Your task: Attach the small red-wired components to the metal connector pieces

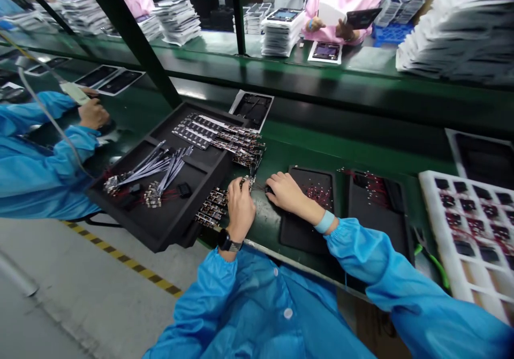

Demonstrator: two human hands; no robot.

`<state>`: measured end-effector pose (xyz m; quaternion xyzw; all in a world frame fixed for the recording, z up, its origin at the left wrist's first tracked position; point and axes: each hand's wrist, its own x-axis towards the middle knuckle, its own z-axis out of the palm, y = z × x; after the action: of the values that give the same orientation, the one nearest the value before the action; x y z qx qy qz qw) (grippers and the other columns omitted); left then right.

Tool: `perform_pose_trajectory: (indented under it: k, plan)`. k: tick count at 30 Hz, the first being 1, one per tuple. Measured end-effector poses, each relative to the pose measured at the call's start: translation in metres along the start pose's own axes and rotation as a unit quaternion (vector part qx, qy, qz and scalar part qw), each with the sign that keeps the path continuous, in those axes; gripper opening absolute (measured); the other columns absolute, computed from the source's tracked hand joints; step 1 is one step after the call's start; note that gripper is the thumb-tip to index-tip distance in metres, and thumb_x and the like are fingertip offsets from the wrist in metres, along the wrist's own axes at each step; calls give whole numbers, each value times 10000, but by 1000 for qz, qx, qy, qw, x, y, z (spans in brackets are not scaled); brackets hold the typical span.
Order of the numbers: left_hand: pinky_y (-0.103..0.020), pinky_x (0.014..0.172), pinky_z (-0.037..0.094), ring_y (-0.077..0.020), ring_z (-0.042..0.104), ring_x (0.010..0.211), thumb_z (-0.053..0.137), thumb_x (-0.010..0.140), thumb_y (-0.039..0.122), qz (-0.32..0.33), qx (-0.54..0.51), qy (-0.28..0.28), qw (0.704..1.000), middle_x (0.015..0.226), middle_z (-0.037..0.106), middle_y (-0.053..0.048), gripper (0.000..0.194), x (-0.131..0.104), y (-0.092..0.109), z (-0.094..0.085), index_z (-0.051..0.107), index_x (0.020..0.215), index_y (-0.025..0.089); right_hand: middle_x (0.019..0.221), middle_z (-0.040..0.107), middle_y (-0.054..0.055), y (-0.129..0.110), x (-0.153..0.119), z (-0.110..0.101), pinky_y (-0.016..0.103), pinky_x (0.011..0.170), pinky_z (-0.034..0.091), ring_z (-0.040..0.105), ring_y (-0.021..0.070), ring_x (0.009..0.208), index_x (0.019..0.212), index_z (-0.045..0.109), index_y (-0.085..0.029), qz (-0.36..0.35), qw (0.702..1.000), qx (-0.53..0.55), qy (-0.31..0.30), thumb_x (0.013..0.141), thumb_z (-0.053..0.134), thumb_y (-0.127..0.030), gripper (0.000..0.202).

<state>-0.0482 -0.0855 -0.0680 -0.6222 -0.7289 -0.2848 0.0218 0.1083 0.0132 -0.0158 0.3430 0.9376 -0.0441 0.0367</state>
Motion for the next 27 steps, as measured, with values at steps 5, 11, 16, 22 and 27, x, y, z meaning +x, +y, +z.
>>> perform_pose_trajectory:
  k: [5,11,16,22,27]
  plan:
    - [-579,1183,433,-364,434,1474,431,981,91,33,-3,-39,999,1542,521,-190,439,-9,-1,4,687,1329,169,1154,692,182,-13,4,8,417,920,430,593,329,1114,1123,696,-116,-7,999,41,15,1006,656,-279,205]
    - [-615,1191,437,-412,369,1526,399,989,115,-22,1,-28,999,1572,481,-250,442,-11,-9,3,712,1300,103,1236,656,193,-3,-15,-1,443,960,456,557,346,1162,1308,649,-95,-10,997,62,36,980,704,-331,407]
    - [-626,1244,361,-398,308,1584,387,1010,126,-20,-21,-27,999,1651,397,-254,492,-20,2,1,616,1445,96,1342,644,208,70,-67,-16,496,1051,453,558,359,1254,1382,635,-115,66,988,89,105,1037,572,-320,406]
    - [-597,1245,350,-360,437,1507,470,1036,230,81,-52,-62,993,1549,558,-185,399,-18,23,12,673,1374,166,1558,561,187,123,-132,5,632,1155,394,438,407,1488,1432,637,-130,145,984,80,69,1045,493,-290,443]
    - [-588,1198,400,-360,549,1371,450,993,132,56,-16,-39,998,1312,695,-171,345,-12,8,15,763,1134,168,1625,503,155,127,-156,30,650,1202,368,416,378,1536,1413,658,-146,184,977,79,73,1021,489,-276,446]
